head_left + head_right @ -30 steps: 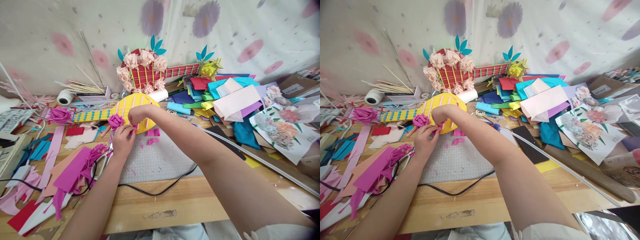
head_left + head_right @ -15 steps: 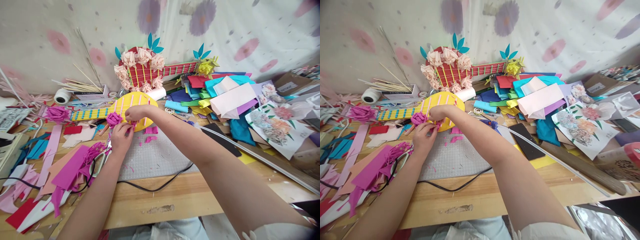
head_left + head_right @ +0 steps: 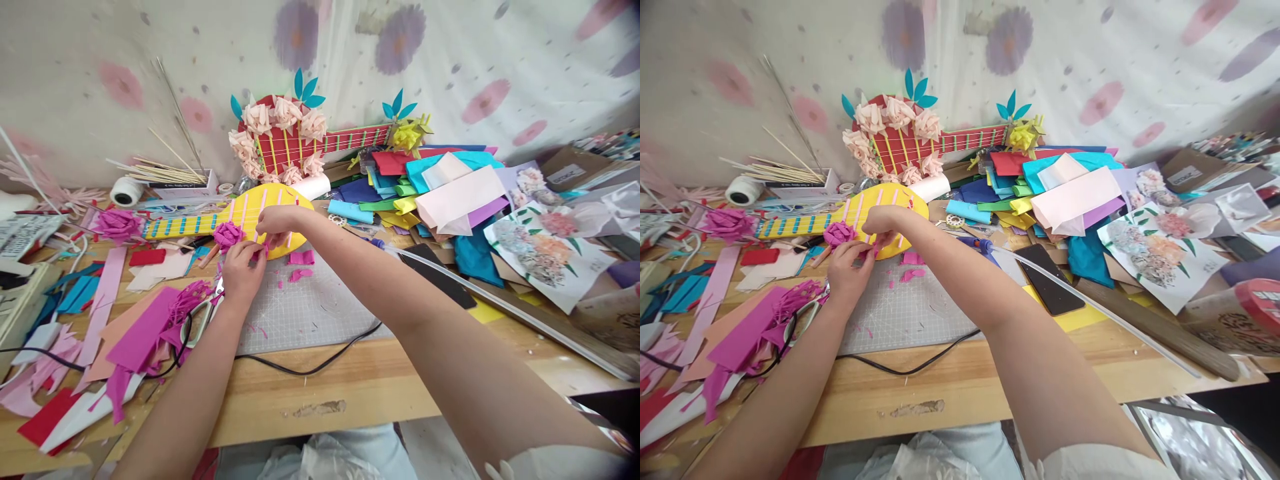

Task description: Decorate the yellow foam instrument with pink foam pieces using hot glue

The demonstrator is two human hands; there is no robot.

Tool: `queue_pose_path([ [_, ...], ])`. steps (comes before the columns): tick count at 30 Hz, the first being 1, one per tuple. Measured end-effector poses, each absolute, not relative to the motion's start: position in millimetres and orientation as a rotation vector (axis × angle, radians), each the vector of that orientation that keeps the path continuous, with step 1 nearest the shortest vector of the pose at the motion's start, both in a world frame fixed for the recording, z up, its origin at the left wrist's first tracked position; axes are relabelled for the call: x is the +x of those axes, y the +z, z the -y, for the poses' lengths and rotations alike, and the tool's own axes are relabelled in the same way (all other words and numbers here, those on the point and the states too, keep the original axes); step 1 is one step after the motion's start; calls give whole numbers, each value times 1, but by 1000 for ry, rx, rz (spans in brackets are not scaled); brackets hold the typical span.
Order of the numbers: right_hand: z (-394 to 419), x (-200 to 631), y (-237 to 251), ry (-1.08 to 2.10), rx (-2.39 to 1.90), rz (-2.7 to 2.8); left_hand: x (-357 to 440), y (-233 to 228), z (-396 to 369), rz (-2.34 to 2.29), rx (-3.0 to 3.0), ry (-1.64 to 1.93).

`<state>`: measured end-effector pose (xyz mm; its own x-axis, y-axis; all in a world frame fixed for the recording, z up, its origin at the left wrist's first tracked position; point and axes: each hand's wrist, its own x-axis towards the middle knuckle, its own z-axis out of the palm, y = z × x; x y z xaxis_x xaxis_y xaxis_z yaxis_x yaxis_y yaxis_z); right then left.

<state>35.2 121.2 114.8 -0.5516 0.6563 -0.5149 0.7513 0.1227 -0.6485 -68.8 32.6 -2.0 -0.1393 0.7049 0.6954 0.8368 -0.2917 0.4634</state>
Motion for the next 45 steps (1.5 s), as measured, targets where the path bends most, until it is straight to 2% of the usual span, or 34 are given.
queue_pose_path([
  [12, -115, 60, 110, -1572, 1531, -2523, -75, 7, -27, 1759, -1795, -1641],
  [19, -79, 125, 70, -1140, 1883, -2868, -73, 17, -27, 1680, -1790, -1677],
  [25, -52, 173, 22, -1517, 1934, -2666, -62, 25, -24, 1674, -1843, -1660],
  [28, -48, 182, 10, -1571, 1888, -2687, -64, 30, -28, 1739, -1818, -1642],
  [31, -45, 186, 4, -1512, 1902, -2739, -70, 40, -40, 1884, -1990, -1482],
  [35, -41, 189, -4, -1339, 1983, -2828, -69, 53, -56, 2014, -2390, -942],
  [38, -39, 191, -6, -1318, 1963, -2848, -62, 55, -63, 2019, -2457, -661],
  [45, -39, 191, -8, -1332, 1968, -2851, -63, 39, -72, 1976, -2367, -730],
])
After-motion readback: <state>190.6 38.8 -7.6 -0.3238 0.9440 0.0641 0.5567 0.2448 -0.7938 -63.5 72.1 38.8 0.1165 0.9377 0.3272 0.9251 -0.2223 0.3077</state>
